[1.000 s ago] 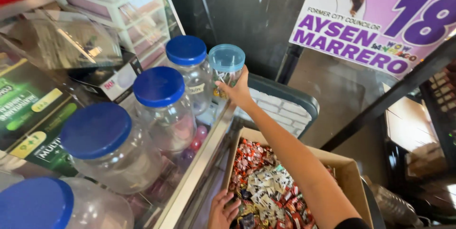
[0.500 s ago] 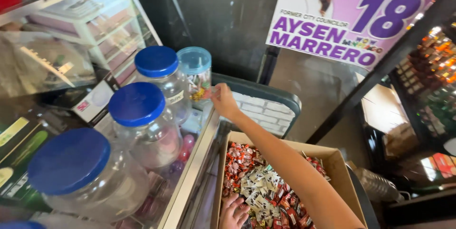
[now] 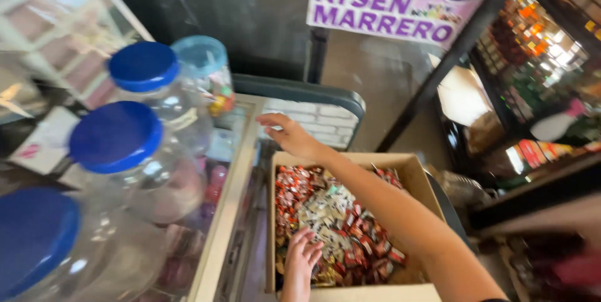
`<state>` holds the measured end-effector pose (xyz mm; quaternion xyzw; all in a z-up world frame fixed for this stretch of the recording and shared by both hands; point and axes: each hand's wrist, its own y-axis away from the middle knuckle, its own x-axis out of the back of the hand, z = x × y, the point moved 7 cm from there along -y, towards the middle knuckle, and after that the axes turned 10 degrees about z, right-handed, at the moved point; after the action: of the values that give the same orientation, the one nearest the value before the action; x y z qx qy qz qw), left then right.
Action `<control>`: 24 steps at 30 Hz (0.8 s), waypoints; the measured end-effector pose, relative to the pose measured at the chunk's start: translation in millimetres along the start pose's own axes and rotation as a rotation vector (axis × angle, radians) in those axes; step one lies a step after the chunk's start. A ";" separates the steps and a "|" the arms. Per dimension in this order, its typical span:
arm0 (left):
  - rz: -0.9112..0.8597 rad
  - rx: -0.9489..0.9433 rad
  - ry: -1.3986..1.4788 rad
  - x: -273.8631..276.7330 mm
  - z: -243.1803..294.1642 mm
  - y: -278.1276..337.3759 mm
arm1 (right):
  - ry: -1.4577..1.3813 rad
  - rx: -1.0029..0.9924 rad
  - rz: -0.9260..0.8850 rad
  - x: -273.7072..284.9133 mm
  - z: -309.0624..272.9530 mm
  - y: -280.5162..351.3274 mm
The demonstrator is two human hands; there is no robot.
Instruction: Sort various types of individual candies from a large box into plastic storage jars.
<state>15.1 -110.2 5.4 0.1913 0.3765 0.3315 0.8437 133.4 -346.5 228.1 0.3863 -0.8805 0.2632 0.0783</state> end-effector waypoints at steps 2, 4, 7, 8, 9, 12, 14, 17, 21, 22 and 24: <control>-0.045 0.010 -0.008 -11.4 -10.1 -6.7 | 0.098 -0.049 0.000 56.6 -17.7 37.0; -0.089 0.016 -0.009 -27.8 -18.8 -8.3 | 0.194 -0.098 -0.009 111.0 -10.8 81.1; -0.135 0.077 -0.093 -62.9 -35.0 -11.9 | 0.368 -0.216 0.073 199.1 33.8 153.8; -0.132 0.121 -0.160 -70.8 -46.3 -14.2 | 0.446 -0.375 0.050 221.6 54.0 180.5; -0.130 0.164 -0.227 -78.8 -57.9 -16.5 | 0.520 -0.535 0.024 244.8 73.0 209.4; -0.183 0.154 -0.299 -102.5 -90.8 -27.0 | 0.543 -0.481 0.050 294.0 147.0 285.3; -0.255 0.058 -0.354 -107.8 -149.6 -72.8 | 0.581 -0.632 0.017 304.3 173.4 319.8; -0.380 -0.230 -0.620 -151.3 -158.1 -94.5 | 0.654 -0.683 -0.022 315.8 228.2 360.2; -0.471 -0.824 -1.385 -252.5 -96.9 -91.3 | 0.739 -0.619 -0.064 309.4 233.1 348.5; -0.466 -0.821 -1.382 -258.4 -104.0 -110.4 | 0.740 -0.619 -0.071 307.2 232.0 342.0; -0.519 -1.146 -1.744 -273.8 -122.7 -138.9 | 0.706 -0.613 -0.043 300.2 229.2 328.5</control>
<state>-156.7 -392.0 -13.9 -0.1479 -0.5376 0.0187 0.8299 -295.6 -473.5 3.6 0.2501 -0.8289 0.1045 0.4893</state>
